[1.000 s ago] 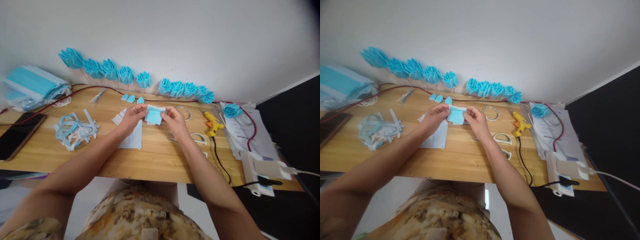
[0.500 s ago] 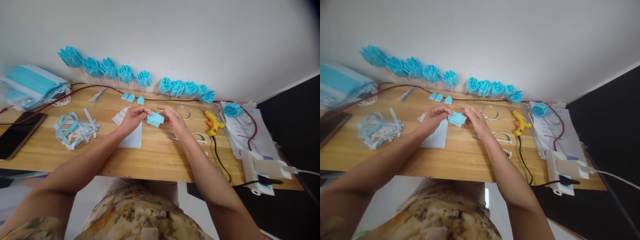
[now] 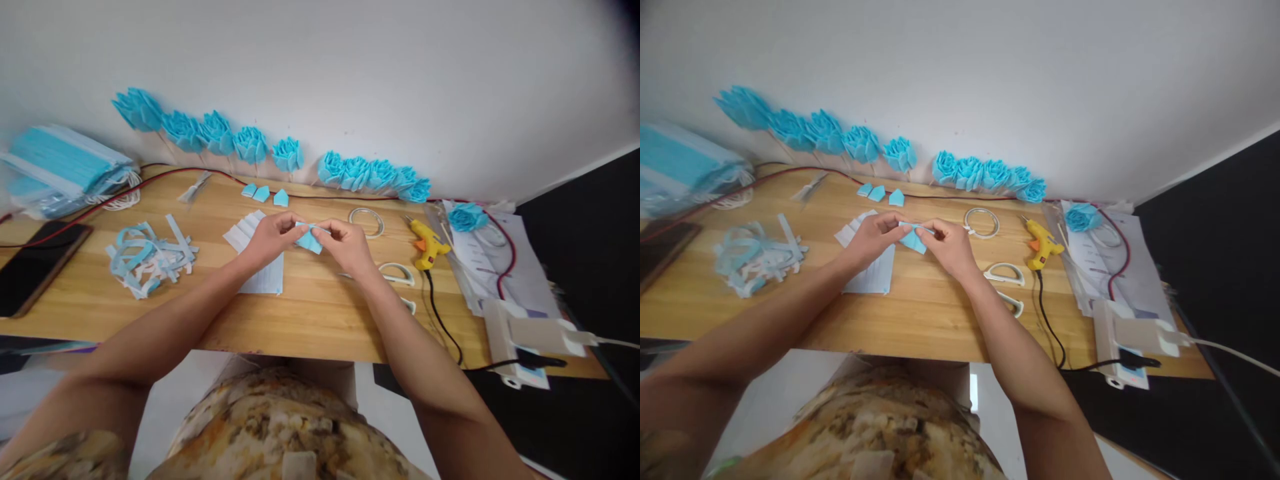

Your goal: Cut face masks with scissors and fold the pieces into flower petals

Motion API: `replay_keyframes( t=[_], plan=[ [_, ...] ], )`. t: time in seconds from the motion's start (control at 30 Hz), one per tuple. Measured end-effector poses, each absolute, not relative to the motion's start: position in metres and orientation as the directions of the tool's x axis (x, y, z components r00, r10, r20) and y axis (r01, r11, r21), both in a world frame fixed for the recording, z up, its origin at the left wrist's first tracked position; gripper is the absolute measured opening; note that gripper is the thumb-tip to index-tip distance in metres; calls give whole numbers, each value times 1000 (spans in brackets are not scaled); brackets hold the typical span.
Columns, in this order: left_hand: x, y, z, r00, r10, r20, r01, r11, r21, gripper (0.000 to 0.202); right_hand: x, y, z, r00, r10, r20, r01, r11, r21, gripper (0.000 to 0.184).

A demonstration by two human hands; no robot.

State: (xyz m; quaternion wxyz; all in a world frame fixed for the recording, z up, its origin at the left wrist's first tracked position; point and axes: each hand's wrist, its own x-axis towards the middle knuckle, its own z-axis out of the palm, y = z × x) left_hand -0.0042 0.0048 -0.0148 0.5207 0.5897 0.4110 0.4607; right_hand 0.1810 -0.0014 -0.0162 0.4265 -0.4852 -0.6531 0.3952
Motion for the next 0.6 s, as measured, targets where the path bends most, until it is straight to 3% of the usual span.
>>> replay_keyframes(
  t=[0.37,0.6],
  plan=[
    [-6,9,-13,156,986,54,-101,-38,994,36,185,3,-16,-144,980,140,142,160,-977,29],
    [-8,9,-17,182,982,57,-194,-21,981,30,183,4,-20,-146,989,13,-35,8,-999,32]
  ],
)
